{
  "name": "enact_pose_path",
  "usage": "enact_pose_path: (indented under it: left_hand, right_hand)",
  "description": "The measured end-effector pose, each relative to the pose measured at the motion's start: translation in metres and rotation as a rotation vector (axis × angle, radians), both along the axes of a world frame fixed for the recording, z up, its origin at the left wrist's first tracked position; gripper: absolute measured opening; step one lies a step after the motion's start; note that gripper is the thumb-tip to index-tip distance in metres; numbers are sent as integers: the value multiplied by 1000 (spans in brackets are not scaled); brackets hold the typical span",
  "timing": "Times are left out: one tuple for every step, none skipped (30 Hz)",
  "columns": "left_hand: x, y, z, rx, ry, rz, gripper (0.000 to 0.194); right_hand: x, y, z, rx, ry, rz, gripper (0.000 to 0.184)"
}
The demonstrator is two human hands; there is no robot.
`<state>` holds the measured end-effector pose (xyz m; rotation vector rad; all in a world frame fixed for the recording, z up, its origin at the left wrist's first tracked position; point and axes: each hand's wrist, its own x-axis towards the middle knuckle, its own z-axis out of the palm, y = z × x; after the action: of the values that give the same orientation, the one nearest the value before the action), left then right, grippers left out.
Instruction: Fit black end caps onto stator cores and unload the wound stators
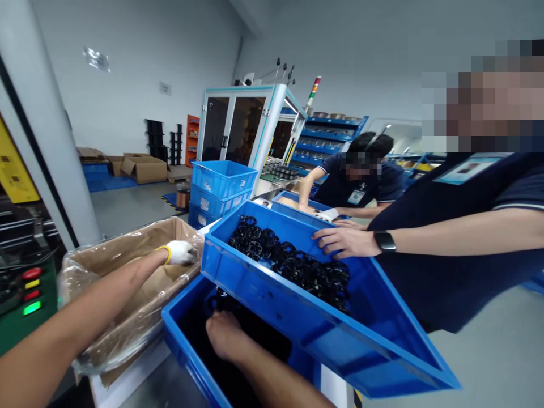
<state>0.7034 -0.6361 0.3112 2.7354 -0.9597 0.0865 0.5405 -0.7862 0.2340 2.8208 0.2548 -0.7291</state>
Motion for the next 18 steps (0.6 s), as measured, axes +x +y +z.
enact_pose_path:
  left_hand:
    - [2,6,9,-26,26,41,40]
    - [1,13,20,-63,44,85,40]
    - [-1,22,32,-112,52,128,42]
    - [-6,31,42,-165,48,166,43]
    - [-15,41,52,-211,33,202,44]
    - [-27,53,59,-268,19,227,45]
    - [-42,65,63,-360,25,230,45]
    - [-60,77,64,-498,62,198,45]
    - [-79,89,60,-678,137,137,45]
    - [-99,101,54,-884,246,55,48]
    - [-118,113,44,-1097,383,-38,53]
    - [-136,123,33,-1289,536,-123,60]
    - [-153,133,21,-1440,680,-179,66]
    - [-168,141,9,-1560,810,-208,70]
    - [-180,149,-2,-1659,919,-219,72]
    - [-191,156,-12,-1742,1006,-224,73]
    - [-200,162,-19,-1807,1071,-223,72]
    - [-207,167,-25,-1854,1118,-222,70]
  right_hand:
    - [0,0,0,-1,-21,9,44]
    - [-1,0,1,-1,-49,18,44]
    - [-1,1,1,-3,-82,25,44]
    - [-2,1,2,-5,-116,29,44]
    - [-2,2,2,-6,-149,32,44]
    - [-2,3,3,-6,-180,36,44]
    - [-2,3,3,-5,-206,39,45]
    - [-1,3,4,-2,-227,43,45]
    - [0,3,4,2,-241,48,45]
    - [1,3,4,7,-250,52,44]
    - [2,2,4,8,-257,52,43]
    - [4,2,3,7,-261,50,42]
    - [5,2,2,2,-265,46,43]
    - [5,2,2,-5,-270,41,43]
    - [6,3,1,-16,-275,36,43]
    - [6,5,0,-24,-280,34,43]
    - [5,7,1,-30,-285,38,41]
    - [4,10,3,-34,-297,44,39]
